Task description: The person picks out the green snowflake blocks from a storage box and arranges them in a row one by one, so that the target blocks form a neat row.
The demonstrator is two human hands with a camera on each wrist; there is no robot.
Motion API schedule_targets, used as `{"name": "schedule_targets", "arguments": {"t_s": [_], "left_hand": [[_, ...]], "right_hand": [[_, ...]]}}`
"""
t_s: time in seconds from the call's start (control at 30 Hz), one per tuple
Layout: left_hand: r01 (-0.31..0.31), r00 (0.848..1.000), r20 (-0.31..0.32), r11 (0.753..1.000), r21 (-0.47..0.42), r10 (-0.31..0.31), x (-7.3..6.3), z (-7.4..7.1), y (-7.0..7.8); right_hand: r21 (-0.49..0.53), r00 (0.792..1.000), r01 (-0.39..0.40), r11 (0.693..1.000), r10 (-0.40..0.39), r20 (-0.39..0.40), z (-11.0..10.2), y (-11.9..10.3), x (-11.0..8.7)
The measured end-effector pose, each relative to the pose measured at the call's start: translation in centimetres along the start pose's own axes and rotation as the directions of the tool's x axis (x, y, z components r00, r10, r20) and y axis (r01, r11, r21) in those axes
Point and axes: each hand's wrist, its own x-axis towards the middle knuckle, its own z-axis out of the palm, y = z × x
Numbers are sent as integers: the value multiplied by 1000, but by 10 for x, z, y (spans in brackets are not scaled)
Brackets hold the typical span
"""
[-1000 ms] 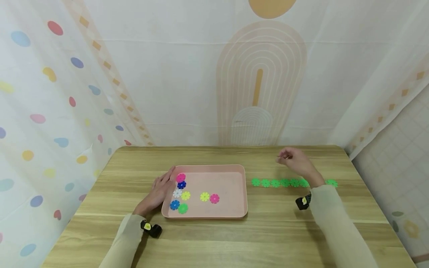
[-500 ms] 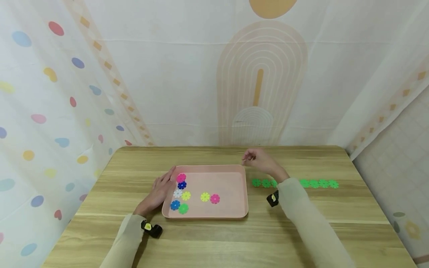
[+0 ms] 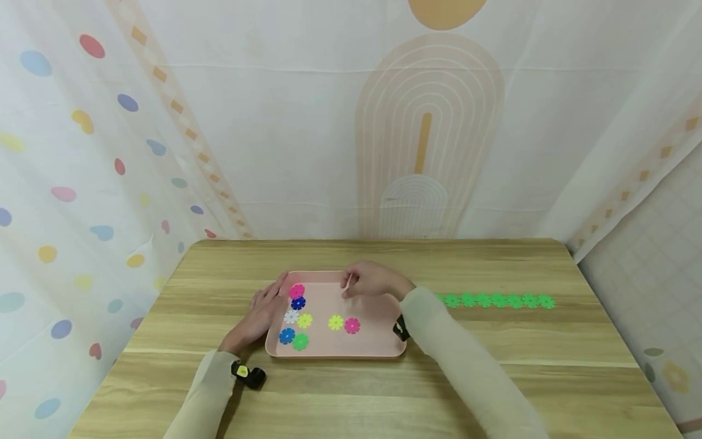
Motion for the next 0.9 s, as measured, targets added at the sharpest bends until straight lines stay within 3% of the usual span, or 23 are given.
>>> {"name": "schedule_targets", "arguments": {"t_s": [0.17, 0.53, 0.7, 0.9], "left_hand": [[2, 1000, 2, 1000, -9, -2, 0, 1, 0], [-8, 1000, 7, 1000, 20, 8, 0, -1, 2], [-13, 1000, 3, 999, 38, 13, 0, 0, 2], [-10, 1000, -4, 1000, 26, 10, 0, 0, 0]], "right_hand": [[25, 995, -29, 999, 27, 96, 19, -12, 13], [98, 979, -37, 995, 16, 201, 54, -30, 35], [77, 973, 0, 997, -18, 228, 65, -38, 43], [2, 959, -22, 1000, 20, 283, 73, -45, 48]]}}
